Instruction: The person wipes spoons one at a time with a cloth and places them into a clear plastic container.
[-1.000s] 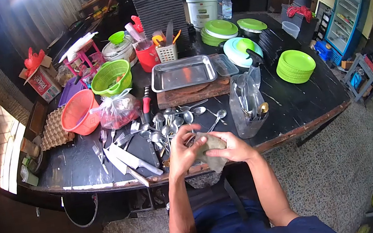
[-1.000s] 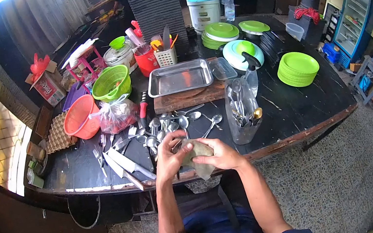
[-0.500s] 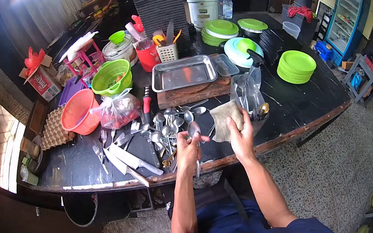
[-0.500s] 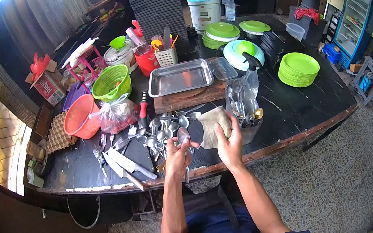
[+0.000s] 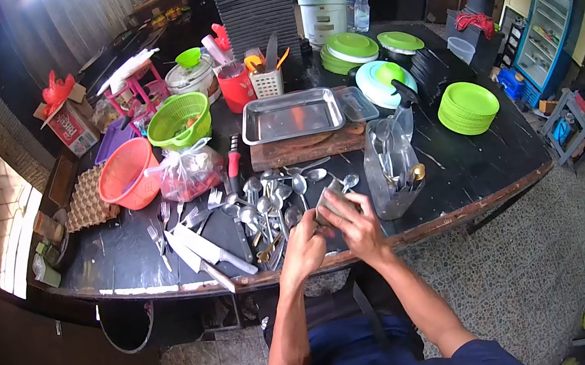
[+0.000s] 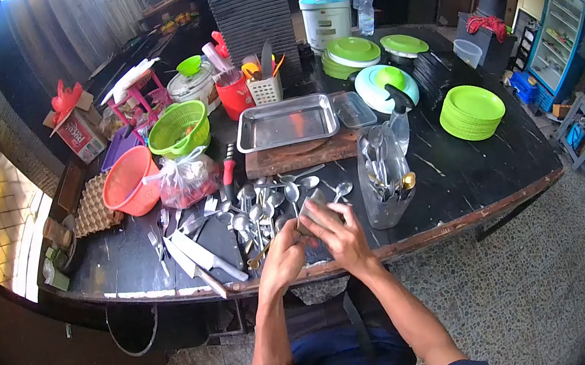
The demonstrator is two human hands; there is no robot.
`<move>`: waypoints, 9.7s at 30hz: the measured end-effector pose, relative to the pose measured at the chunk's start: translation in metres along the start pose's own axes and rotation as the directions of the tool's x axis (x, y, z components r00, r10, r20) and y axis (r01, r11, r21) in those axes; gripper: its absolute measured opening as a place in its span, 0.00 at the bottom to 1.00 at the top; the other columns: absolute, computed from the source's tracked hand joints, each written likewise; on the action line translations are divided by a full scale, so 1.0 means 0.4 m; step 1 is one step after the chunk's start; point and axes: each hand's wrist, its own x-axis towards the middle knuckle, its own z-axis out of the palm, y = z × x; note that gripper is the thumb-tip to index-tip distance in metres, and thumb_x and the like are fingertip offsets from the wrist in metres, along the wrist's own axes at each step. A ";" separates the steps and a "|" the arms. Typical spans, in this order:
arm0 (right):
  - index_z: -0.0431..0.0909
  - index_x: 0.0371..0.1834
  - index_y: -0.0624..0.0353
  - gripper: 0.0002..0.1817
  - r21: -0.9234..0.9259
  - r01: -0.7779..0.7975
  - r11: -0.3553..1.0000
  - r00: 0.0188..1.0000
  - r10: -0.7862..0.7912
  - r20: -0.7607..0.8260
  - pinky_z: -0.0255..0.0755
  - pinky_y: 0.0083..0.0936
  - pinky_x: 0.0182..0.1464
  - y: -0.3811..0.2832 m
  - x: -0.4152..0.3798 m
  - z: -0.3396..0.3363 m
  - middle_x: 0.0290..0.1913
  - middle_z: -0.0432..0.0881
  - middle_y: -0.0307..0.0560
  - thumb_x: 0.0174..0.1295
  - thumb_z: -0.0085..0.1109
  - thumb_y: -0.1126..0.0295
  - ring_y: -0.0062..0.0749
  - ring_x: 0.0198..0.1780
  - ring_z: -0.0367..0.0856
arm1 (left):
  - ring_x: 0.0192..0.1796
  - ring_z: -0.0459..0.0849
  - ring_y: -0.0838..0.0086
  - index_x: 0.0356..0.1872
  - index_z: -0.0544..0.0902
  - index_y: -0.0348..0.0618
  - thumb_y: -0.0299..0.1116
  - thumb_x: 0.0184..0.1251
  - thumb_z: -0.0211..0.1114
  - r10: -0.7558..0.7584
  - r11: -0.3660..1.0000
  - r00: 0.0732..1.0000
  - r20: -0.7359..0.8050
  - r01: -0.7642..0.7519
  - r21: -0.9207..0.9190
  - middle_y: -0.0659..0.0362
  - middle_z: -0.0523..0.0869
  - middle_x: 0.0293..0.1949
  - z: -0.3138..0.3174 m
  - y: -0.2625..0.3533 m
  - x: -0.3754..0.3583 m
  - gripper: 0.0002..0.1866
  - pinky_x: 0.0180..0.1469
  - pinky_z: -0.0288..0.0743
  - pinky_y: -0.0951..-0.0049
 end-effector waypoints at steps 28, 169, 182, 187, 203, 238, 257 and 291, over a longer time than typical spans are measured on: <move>0.85 0.50 0.66 0.14 0.664 -0.715 0.217 0.611 0.655 0.444 0.76 0.20 0.41 -0.041 0.021 0.005 0.38 0.88 0.38 0.72 0.67 0.65 0.16 0.38 0.82 | 0.23 0.74 0.77 0.58 0.56 0.45 0.27 0.80 0.55 -0.228 0.931 0.973 0.029 0.227 -0.286 0.49 0.81 0.31 0.038 -0.108 0.039 0.17 0.22 0.65 0.76; 0.83 0.50 0.64 0.15 0.236 -0.391 0.890 0.920 0.373 0.115 0.78 0.45 0.44 -0.165 0.047 -0.005 0.39 0.83 0.55 0.59 0.68 0.76 0.54 0.41 0.83 | 0.47 0.87 0.67 0.48 0.81 0.36 0.25 0.78 0.62 -0.082 0.412 0.888 -0.452 -0.383 -0.827 0.53 0.86 0.42 0.010 -0.049 0.059 0.05 0.65 0.80 0.58; 0.88 0.52 0.60 0.15 0.429 -0.512 0.744 0.852 0.504 0.143 0.82 0.32 0.38 -0.037 -0.050 0.047 0.42 0.91 0.51 0.62 0.71 0.71 0.38 0.38 0.91 | 0.36 0.76 0.86 0.51 0.80 0.39 0.28 0.77 0.66 -0.122 0.553 0.705 -0.698 -0.536 -0.638 0.64 0.82 0.37 -0.133 -0.078 0.071 0.08 0.38 0.70 0.83; 0.85 0.50 0.65 0.14 0.335 -0.513 0.790 0.823 0.564 -0.071 0.80 0.35 0.42 0.082 -0.084 0.103 0.42 0.89 0.56 0.63 0.71 0.71 0.51 0.42 0.90 | 0.31 0.74 0.86 0.50 0.80 0.38 0.28 0.79 0.63 0.095 0.761 0.767 -0.634 -0.466 -0.451 0.67 0.79 0.30 -0.055 0.027 0.108 0.06 0.34 0.68 0.83; 0.82 0.40 0.64 0.10 0.309 -0.547 0.778 0.830 0.552 0.080 0.76 0.50 0.40 0.131 -0.163 0.151 0.37 0.85 0.62 0.62 0.67 0.67 0.65 0.42 0.83 | 0.40 0.88 0.78 0.46 0.82 0.33 0.19 0.79 0.56 0.383 0.757 0.924 0.009 -0.308 -0.576 0.58 0.86 0.40 0.301 0.182 0.322 0.06 0.44 0.81 0.77; 0.86 0.49 0.67 0.14 0.460 -0.614 0.642 0.675 0.729 -0.117 0.80 0.32 0.46 0.112 -0.134 0.124 0.40 0.90 0.53 0.65 0.70 0.69 0.37 0.41 0.90 | 0.56 0.77 0.57 0.48 0.87 0.49 0.37 0.63 0.70 0.288 0.564 0.957 0.007 -0.176 0.807 0.56 0.82 0.46 0.140 -0.309 0.334 0.13 0.54 0.71 0.50; 0.85 0.51 0.68 0.15 0.512 -0.630 0.584 0.645 0.761 -0.074 0.81 0.35 0.48 0.116 -0.141 0.118 0.45 0.89 0.57 0.66 0.69 0.69 0.46 0.46 0.91 | 0.21 0.72 0.84 0.48 0.77 0.45 0.44 0.86 0.52 0.096 0.848 0.831 -0.547 -0.357 -0.393 0.61 0.80 0.28 0.059 -0.019 0.312 0.14 0.23 0.65 0.84; 0.85 0.53 0.65 0.16 0.591 -0.662 0.461 0.553 0.832 -0.030 0.80 0.33 0.51 0.105 -0.104 0.107 0.44 0.90 0.53 0.67 0.68 0.68 0.41 0.47 0.90 | 0.34 0.88 0.78 0.59 0.82 0.30 0.23 0.71 0.70 -0.144 0.860 0.936 -0.320 -0.041 -0.508 0.55 0.91 0.43 0.060 -0.042 0.103 0.17 0.33 0.77 0.81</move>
